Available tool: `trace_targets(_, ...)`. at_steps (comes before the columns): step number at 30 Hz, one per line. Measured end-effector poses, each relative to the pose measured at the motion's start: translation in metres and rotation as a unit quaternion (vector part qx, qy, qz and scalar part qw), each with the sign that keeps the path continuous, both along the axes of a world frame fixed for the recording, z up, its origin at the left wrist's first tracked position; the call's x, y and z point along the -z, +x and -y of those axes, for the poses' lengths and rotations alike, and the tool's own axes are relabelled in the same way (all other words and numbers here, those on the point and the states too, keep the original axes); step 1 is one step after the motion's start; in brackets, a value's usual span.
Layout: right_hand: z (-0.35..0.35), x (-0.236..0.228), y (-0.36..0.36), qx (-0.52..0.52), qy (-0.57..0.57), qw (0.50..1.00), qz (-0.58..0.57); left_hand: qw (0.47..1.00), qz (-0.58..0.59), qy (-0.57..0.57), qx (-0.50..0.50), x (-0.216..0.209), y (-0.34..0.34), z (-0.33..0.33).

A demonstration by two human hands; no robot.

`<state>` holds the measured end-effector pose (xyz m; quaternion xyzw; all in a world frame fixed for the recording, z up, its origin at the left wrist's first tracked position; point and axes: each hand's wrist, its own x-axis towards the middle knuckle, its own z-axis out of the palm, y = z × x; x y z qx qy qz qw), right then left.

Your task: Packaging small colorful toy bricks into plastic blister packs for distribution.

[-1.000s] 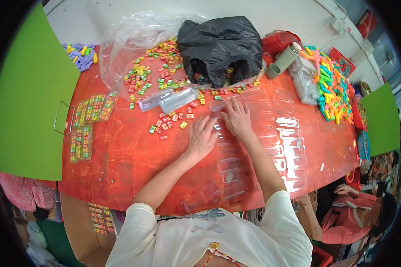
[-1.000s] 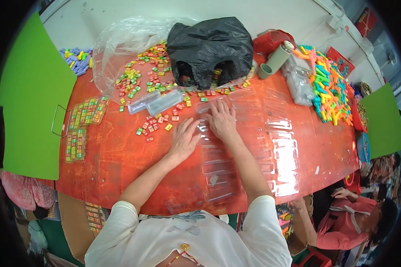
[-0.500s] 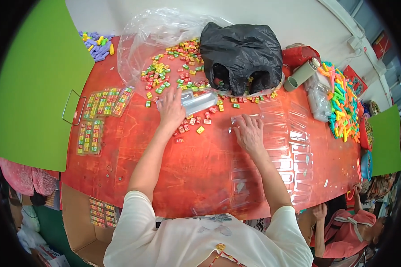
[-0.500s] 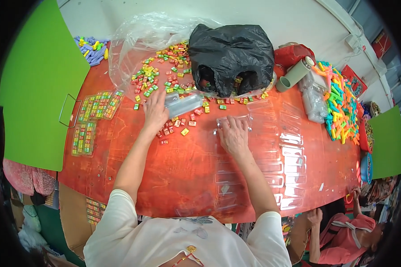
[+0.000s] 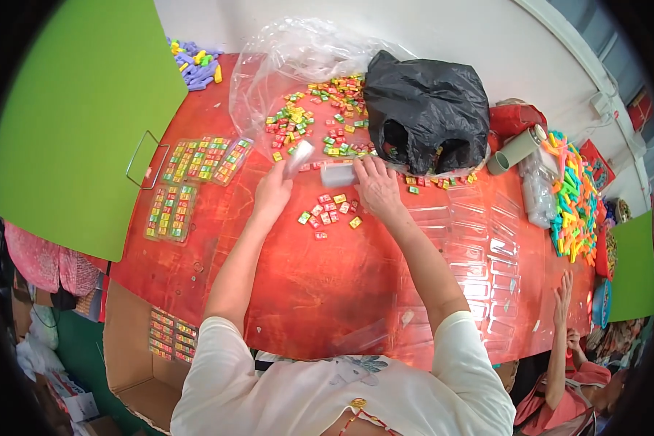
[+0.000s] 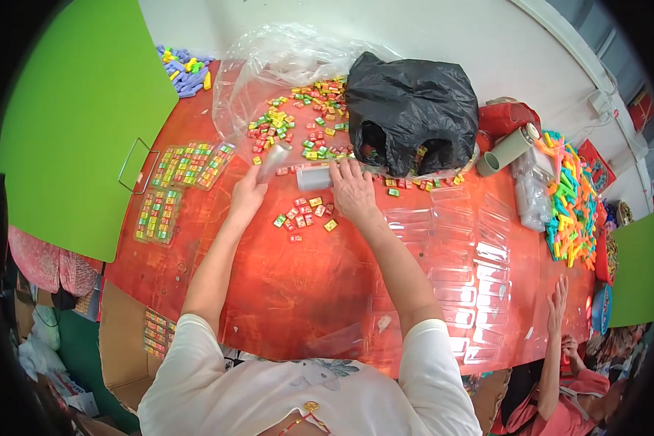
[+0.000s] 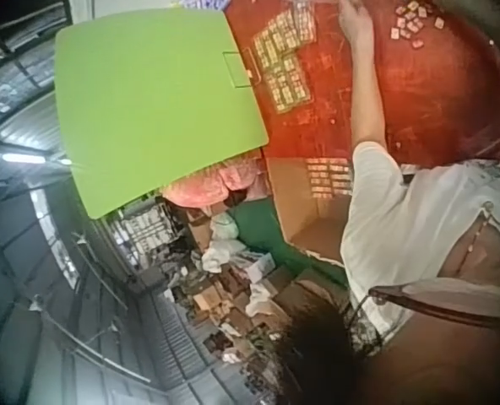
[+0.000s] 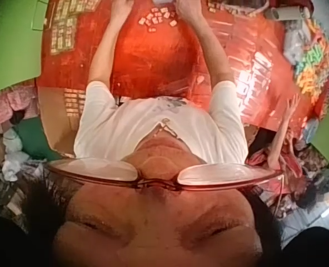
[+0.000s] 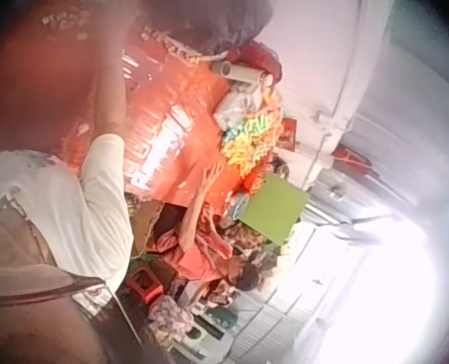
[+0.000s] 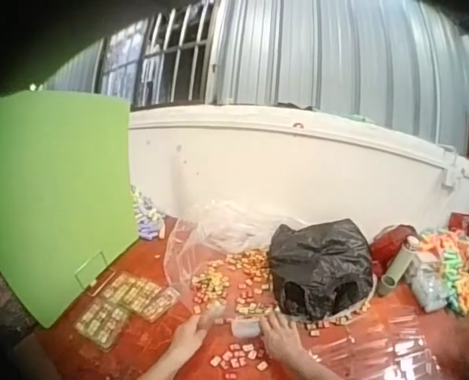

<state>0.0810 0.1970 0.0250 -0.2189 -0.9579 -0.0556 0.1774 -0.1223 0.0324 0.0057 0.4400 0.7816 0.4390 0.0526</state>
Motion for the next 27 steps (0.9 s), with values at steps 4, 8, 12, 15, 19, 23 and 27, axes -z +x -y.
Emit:
trace_targets(4,0.003,0.007,-0.027,0.026,-0.046,0.998,-0.036,0.899,0.418,0.106,0.069,-0.034,0.023,0.031)
trace_targets(8,0.029,-0.010,-0.033,-0.007,-0.216,0.965,-0.150,0.881,0.445,0.129,0.094,-0.046,0.053,0.055)
trace_targets(12,0.090,-0.037,-0.016,-0.057,-0.737,0.615,-0.275,0.978,0.189,0.081,0.048,-0.033,0.093,0.062)
trace_targets(15,0.113,-0.042,0.002,-0.066,-0.715,0.621,-0.314,0.998,0.014,0.025,0.058,-0.037,0.128,0.065)
trace_targets(19,0.123,-0.049,0.037,-0.084,-0.760,0.532,-0.363,0.942,0.254,0.146,0.163,-0.037,0.153,0.066)
trace_targets(23,0.122,-0.043,0.071,-0.138,-0.812,0.432,-0.366,0.693,0.664,0.167,0.227,-0.047,0.167,0.076)
trace_targets(27,0.130,-0.037,0.087,-0.065,-0.756,0.584,-0.288,0.608,0.728,0.143,0.281,-0.029,0.178,0.082)
